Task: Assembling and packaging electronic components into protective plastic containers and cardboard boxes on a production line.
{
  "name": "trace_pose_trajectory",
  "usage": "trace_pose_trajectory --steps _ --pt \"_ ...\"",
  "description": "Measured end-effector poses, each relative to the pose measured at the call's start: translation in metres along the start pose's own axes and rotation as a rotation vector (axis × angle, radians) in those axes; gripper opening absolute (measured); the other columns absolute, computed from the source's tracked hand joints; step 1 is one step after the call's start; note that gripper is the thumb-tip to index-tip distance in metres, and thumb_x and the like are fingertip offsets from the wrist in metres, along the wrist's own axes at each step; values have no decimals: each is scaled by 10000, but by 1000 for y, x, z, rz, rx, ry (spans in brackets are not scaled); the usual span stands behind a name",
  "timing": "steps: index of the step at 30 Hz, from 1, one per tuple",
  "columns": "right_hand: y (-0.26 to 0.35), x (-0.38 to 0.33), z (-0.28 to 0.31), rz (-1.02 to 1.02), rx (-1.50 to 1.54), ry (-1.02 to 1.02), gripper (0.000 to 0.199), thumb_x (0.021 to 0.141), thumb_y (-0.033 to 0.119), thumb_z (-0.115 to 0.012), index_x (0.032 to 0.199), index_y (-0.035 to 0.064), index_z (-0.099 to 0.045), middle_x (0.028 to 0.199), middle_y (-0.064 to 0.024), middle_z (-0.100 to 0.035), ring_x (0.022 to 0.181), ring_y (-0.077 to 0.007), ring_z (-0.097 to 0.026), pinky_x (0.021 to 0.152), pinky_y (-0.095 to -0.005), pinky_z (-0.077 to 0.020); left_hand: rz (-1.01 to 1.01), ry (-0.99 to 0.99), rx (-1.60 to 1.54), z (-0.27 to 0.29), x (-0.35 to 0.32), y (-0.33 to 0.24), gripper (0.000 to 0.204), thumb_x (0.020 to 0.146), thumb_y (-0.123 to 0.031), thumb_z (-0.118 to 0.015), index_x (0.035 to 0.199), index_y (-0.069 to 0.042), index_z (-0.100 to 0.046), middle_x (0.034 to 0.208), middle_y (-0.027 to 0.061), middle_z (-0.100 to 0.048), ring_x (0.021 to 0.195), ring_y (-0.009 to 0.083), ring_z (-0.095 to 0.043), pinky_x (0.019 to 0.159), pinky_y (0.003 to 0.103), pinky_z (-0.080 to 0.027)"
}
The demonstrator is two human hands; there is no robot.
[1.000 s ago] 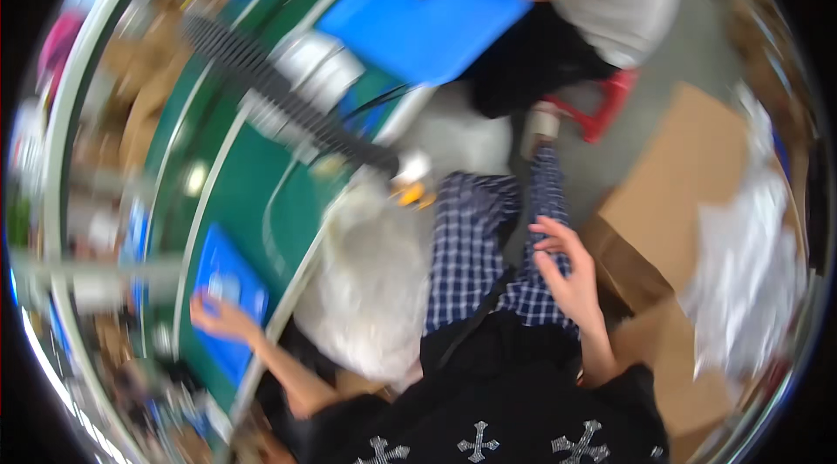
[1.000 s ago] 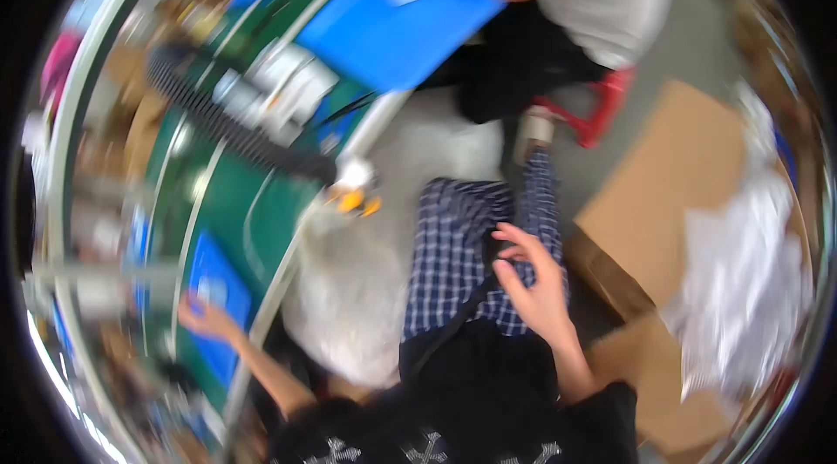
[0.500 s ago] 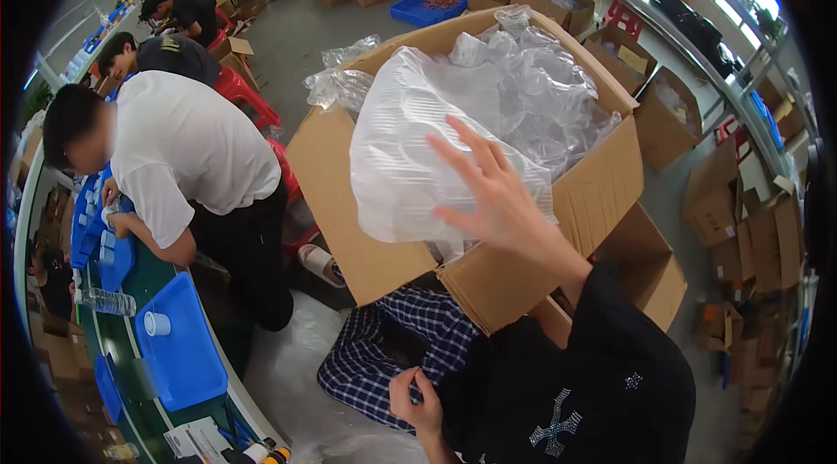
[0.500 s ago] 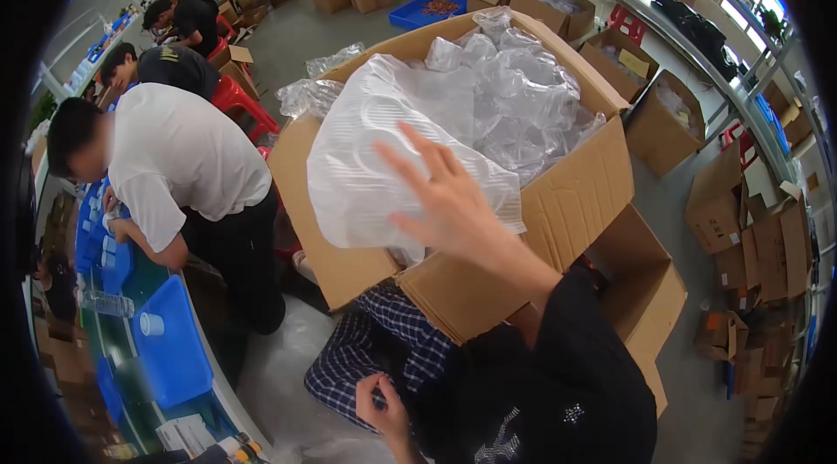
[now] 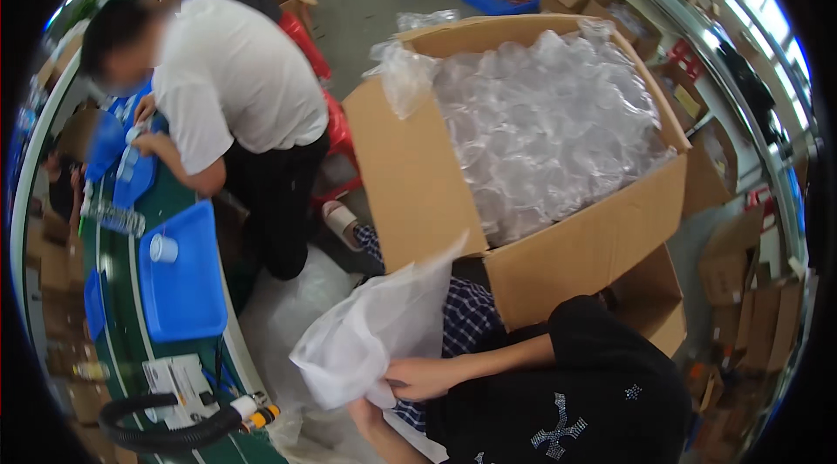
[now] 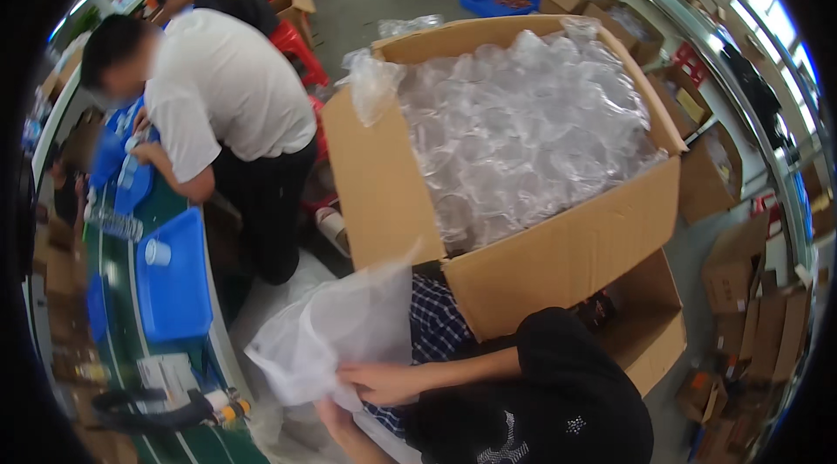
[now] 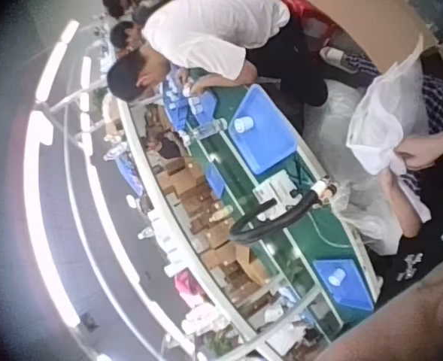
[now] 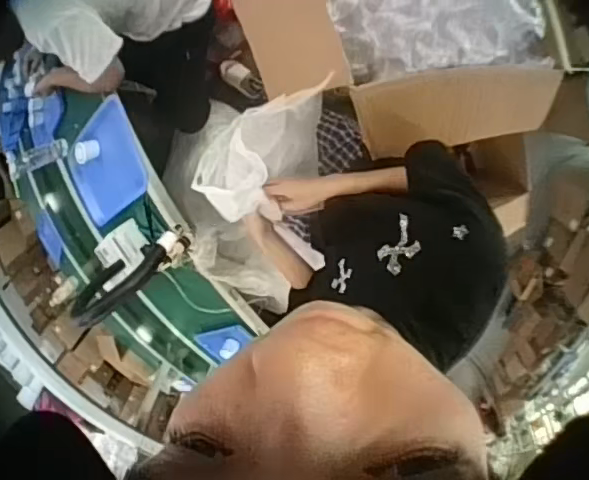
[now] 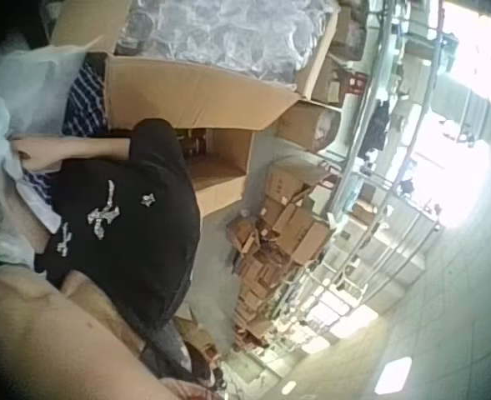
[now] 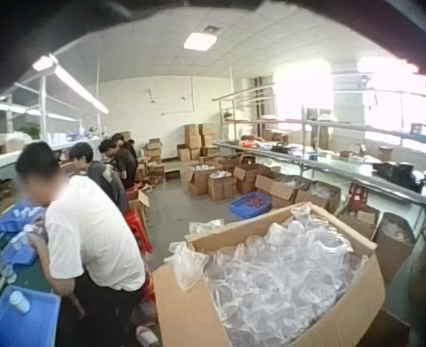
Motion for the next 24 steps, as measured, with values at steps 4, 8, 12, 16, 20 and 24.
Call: trace_pose_trajectory --steps 4,8,12,16,20,24 --pt "-11 -4 -13 -202 -368 579 342 861 167 -535 1170 26 -501 1112 -172 -542 981 -333 -549 837 -396 -456 -178 -496 43 48 -34 8 220 800 -48 -546 1011 11 -551 977 94 -593 849 179 -571 745 314 -477" --pt "81 12 57 310 -623 -64 275 806 124 -571 1068 40 -574 1088 -127 -554 925 -280 -564 773 -377 -481 -28 -546 453 116 -65 34 327 834 -95 -543 1135 23 -499 1100 138 -552 932 207 -561 799 327 -469" --pt "132 79 142 306 -1323 -284 386 709 123 -589 1093 106 -567 1212 -135 -485 964 -280 -533 777 -369 -462 -178 -831 456 109 -74 52 225 756 21 -508 966 57 -578 922 105 -602 822 199 -579 753 291 -457" --pt "39 152 263 -255 -1860 26 207 757 160 -558 900 120 -702 954 -86 -669 904 -246 -632 698 -374 -503 -512 -354 819 40 -50 13 394 614 80 -418 977 60 -571 963 145 -584 963 270 -557 861 334 -427" --pt "-19 156 262 -293 -1487 87 120 694 94 -583 676 -4 -651 724 -216 -638 704 -339 -642 658 -419 -524 -486 -363 738 32 -62 5 370 651 48 -460 1003 36 -576 988 146 -603 986 259 -553 906 350 -401" --pt "-24 148 141 -55 -906 259 189 720 111 -556 829 10 -672 752 -189 -644 683 -324 -637 643 -373 -512 -390 -333 512 28 -68 3 620 675 41 -474 1290 -22 -428 1259 148 -489 1152 258 -476 934 343 -379"
Point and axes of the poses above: each hand's wrist, its own x-axis towards the middle knuckle, its own z-axis out of the back of the hand, y = z × x, the point moved 3 cm from there along x, towards the middle knuckle
